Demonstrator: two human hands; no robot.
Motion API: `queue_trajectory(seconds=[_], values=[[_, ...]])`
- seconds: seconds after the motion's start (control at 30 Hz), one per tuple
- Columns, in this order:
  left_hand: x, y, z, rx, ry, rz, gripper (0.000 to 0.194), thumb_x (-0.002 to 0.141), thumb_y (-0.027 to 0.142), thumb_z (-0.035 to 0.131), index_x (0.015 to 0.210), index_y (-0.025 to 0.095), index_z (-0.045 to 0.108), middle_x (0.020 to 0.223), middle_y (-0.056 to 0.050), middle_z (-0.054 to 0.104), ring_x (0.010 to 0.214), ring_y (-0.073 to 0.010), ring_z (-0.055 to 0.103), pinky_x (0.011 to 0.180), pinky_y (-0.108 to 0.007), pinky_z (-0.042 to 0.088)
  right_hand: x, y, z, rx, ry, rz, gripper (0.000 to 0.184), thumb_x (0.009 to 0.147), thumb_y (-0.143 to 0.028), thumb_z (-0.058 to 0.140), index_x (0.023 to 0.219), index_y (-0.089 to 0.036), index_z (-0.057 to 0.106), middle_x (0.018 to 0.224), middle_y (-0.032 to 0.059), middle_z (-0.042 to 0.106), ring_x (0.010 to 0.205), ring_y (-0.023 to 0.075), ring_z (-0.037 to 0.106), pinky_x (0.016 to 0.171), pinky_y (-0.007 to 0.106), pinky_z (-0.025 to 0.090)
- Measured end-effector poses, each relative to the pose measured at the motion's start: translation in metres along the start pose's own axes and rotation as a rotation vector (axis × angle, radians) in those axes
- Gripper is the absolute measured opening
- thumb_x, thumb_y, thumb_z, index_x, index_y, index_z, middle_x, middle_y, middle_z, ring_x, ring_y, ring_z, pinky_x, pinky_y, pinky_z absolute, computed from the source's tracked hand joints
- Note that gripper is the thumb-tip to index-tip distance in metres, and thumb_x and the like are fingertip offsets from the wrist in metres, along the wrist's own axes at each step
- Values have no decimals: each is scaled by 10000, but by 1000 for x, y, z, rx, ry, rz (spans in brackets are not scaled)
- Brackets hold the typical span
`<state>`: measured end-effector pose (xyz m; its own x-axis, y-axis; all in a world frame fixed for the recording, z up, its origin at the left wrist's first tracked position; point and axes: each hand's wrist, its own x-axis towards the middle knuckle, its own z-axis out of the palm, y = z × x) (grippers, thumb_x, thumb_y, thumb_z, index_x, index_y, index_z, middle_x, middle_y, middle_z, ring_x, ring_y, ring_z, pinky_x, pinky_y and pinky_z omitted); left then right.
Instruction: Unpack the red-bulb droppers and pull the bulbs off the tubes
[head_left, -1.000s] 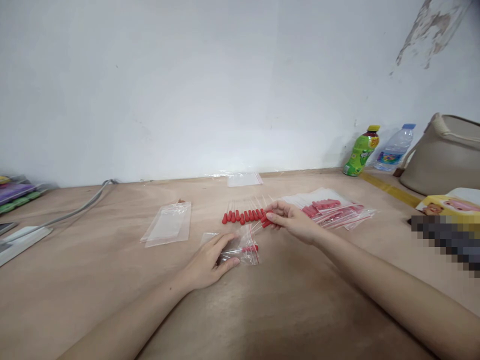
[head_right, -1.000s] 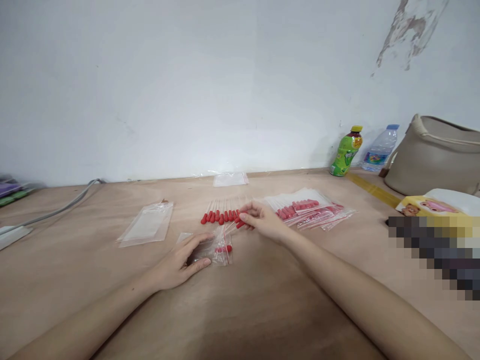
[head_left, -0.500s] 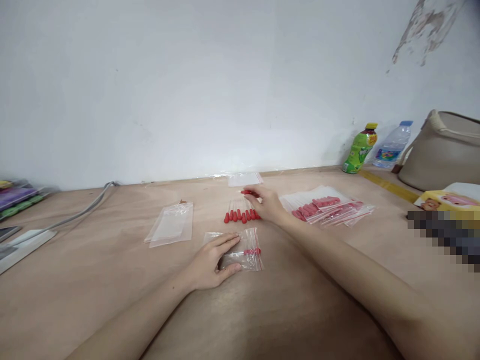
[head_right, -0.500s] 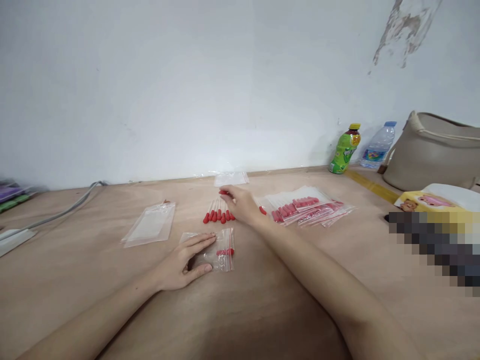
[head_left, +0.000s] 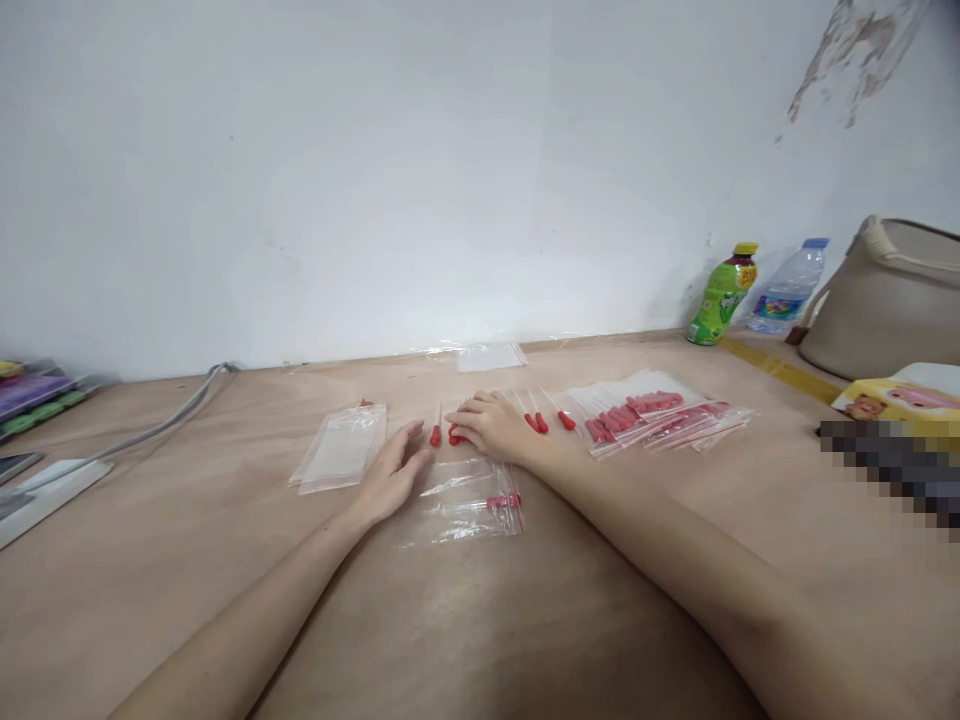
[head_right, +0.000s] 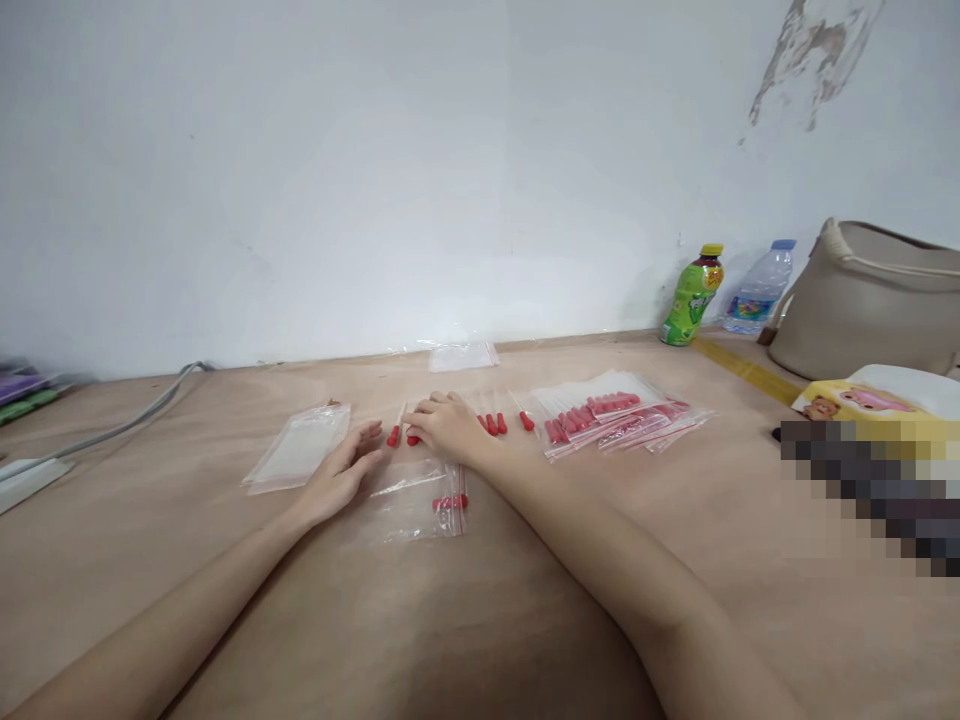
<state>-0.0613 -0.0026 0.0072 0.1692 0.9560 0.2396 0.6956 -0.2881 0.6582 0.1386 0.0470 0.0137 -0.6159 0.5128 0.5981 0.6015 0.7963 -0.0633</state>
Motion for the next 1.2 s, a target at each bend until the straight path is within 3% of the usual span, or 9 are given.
queue_trajectory(seconds=[0.23, 0.43, 0.57, 0.67, 0.87, 1.03, 1.2], values=[[2, -3, 4, 297, -89, 94, 480, 839, 423, 391, 1275, 222, 367, 1318, -53, 439, 1221, -225, 381, 1034, -449, 217, -47, -2, -34, 196, 226, 276, 149, 839, -243, 471, 862, -160, 593, 820, 66, 620, 784, 168, 518, 746, 315, 387], [2, 4, 3, 343, -105, 135, 512, 840, 424, 388, 1307, 224, 320, 1322, -58, 429, 1221, -231, 369, 1023, -450, 227, -88, -19, -52, 369, 57, 284, 90, 749, -276, 586, 722, -190, 589, 705, 16, 592, 705, 144, 514, 703, 294, 393], [5, 6, 3, 346, -96, 147, 521, 834, 433, 402, 1303, 217, 335, 1287, -61, 466, 1191, -247, 400, 998, -445, 277, -90, -32, -61, 437, -65, 284, 166, 730, -319, 611, 844, -202, 642, 780, 27, 607, 766, 155, 525, 721, 295, 407], [9, 4, 5, 329, -86, 169, 517, 832, 430, 411, 1292, 202, 351, 1267, -67, 485, 1178, -249, 417, 989, -434, 300, -87, -38, -62, 458, -129, 277, 165, 721, -238, 598, 873, -219, 657, 771, 13, 599, 755, 144, 522, 712, 280, 409], [11, 2, 8, 296, -45, 274, 450, 848, 440, 399, 1240, 223, 425, 1194, -53, 530, 1116, -230, 467, 959, -404, 351, -85, -43, -52, 462, -153, 284, 126, 708, -257, 617, 818, -213, 661, 733, 4, 596, 727, 139, 510, 670, 263, 394], [0, 13, 3, 294, 135, 358, 379, 861, 391, 404, 1192, 219, 466, 1208, -59, 494, 1138, -210, 440, 990, -370, 335, -84, -46, -51, 542, -120, 325, 87, 742, -268, 594, 771, -194, 630, 747, 5, 608, 728, 133, 525, 672, 258, 400], [-15, 21, 5, 318, -28, 471, 475, 855, 381, 420, 1304, 248, 338, 1359, -53, 351, 1244, -231, 326, 1040, -403, 277, -85, -45, -62, 622, -7, 436, 115, 788, -281, 519, 813, -189, 585, 769, 14, 614, 697, 126, 535, 657, 260, 425]])
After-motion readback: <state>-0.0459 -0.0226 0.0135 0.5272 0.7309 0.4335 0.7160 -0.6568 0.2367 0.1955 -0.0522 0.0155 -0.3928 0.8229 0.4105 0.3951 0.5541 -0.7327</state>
